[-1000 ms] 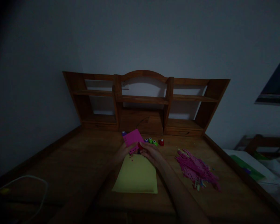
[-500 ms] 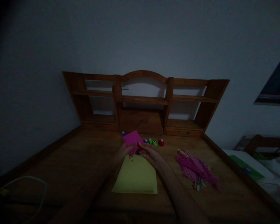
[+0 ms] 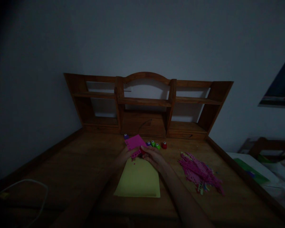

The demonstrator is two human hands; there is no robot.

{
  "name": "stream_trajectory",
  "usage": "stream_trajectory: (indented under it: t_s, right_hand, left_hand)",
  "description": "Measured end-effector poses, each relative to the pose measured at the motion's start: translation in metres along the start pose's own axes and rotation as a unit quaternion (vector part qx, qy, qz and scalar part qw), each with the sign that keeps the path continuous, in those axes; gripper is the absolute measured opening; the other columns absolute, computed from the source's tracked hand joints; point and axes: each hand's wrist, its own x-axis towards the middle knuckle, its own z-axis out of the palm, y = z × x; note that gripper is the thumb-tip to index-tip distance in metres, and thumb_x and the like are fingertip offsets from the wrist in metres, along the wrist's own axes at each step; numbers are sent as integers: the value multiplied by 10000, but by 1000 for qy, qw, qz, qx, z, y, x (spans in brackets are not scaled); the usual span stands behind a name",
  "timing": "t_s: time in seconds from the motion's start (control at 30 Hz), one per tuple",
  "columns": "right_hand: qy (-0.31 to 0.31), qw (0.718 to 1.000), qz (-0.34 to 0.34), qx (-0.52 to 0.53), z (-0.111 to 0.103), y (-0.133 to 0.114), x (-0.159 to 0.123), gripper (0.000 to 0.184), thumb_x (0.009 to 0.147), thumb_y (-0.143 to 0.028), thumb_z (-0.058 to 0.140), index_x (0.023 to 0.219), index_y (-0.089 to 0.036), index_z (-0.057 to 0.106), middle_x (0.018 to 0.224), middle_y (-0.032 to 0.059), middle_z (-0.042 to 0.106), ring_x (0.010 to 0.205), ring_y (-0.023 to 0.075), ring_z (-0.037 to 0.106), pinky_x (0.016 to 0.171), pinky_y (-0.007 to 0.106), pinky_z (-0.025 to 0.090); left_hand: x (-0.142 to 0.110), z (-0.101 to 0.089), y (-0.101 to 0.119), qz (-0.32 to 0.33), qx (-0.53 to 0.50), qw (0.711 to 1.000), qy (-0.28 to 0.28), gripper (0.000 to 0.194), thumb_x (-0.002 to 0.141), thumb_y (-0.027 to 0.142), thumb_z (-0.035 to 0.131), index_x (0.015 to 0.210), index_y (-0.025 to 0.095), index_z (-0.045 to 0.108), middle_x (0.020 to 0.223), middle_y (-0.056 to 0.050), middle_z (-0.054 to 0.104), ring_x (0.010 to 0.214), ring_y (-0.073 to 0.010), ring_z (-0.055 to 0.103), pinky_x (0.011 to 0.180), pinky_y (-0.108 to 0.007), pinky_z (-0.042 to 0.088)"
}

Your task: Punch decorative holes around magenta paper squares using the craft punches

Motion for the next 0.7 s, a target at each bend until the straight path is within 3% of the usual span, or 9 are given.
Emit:
stream_trajectory:
  t_s: [0.2,0.5,0.7]
  right_hand:
    - [-8,999,5,37,-3,6,5,202,696,-298,816,843,-179,743,803,22,686,591,76,554,588,182,487]
    - [-6,1000,0,25,-1,5,7,253,663,-321,843,805,-138,740,730,22,667,549,64,519,520,182,418]
    - [3,1000,-28,-3,0,7,10,272,637,-358,852,732,-138,722,617,1,609,474,61,438,440,210,308]
  left_hand:
    - [1,-1,-3,26,7,1000,2,404,793,499,620,995,149,621,690,-31,621,585,-157,574,504,-241,425]
    - [2,-1,-4,7,7,1000,-10,465,763,559,637,960,139,608,714,-33,611,507,-125,511,444,-236,385]
    - [2,-1,-3,14,-3,1000,-13,454,777,544,637,982,139,613,763,-47,628,537,-132,530,460,-237,388]
